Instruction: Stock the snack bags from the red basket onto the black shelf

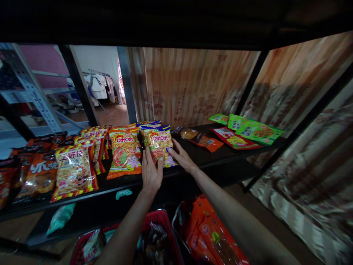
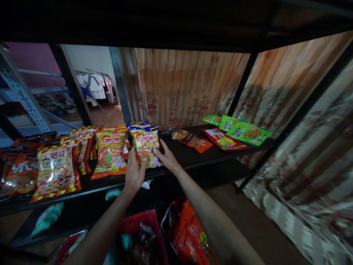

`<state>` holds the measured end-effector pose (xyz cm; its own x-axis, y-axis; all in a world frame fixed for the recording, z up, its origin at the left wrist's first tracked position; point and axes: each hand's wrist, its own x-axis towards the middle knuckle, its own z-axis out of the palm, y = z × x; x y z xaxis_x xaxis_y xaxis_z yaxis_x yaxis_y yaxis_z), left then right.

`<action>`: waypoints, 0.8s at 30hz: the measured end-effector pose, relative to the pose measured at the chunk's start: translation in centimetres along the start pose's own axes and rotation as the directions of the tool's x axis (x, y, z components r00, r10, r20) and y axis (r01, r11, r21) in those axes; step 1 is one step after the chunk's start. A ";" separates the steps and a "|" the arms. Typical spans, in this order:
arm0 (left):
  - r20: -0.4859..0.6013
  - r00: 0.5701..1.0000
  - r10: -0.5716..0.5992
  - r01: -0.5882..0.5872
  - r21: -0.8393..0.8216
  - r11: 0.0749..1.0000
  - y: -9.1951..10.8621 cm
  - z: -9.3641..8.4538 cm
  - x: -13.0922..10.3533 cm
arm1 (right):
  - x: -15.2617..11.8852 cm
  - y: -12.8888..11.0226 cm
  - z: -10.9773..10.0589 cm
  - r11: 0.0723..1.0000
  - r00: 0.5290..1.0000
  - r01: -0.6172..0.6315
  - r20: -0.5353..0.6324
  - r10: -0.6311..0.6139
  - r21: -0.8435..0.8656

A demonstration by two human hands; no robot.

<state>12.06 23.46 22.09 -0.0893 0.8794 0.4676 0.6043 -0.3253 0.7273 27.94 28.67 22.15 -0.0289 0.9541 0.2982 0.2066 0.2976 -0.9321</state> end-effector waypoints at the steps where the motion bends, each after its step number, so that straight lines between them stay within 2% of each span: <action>1: 0.012 1.000 -0.004 0.004 0.001 1.000 -0.3 0.2 -0.2 | 0.0 0.0 0.0 0.999 1.000 0.021 0.006 -0.021 -0.031; 3: 0.019 1.000 -0.013 0.013 0.010 1.000 -0.6 0.7 -0.3 | 0.2 -0.2 0.1 0.995 0.997 0.072 0.023 -0.071 -0.070; 6: 0.021 1.000 -0.015 0.014 0.031 0.999 -0.5 1.1 0.0 | 0.7 -0.5 0.4 0.989 0.993 0.118 -0.012 -0.119 -0.091; 9: 0.022 1.000 0.008 -0.009 0.053 0.999 -0.3 1.3 0.2 | 1.1 -0.6 0.6 0.994 0.995 0.098 -0.032 -0.099 -0.045; 13: 0.002 1.000 -0.005 0.005 0.066 0.998 -0.2 1.4 0.2 | 0.8 -0.2 0.6 0.998 0.996 0.060 0.060 -0.061 0.016; 17: -0.066 0.998 0.011 -0.008 0.053 0.999 0.0 1.6 1.0 | 0.2 -0.1 0.5 0.997 0.998 0.048 0.047 -0.046 -0.055; 21: -0.071 0.997 -0.010 0.014 0.049 0.999 0.1 1.7 2.2 | 0.3 0.1 0.5 0.992 0.998 0.058 0.002 -0.058 -0.112; 24: -0.069 0.998 -0.015 0.018 0.043 0.999 -0.2 1.7 2.5 | 0.5 0.6 0.6 0.994 0.999 0.014 0.032 -0.011 -0.111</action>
<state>13.11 26.33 22.28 -0.1530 0.8583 0.4897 0.6361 -0.2937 0.7135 27.52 29.33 21.59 -0.0626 0.9515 0.3013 0.3137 0.3053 -0.8991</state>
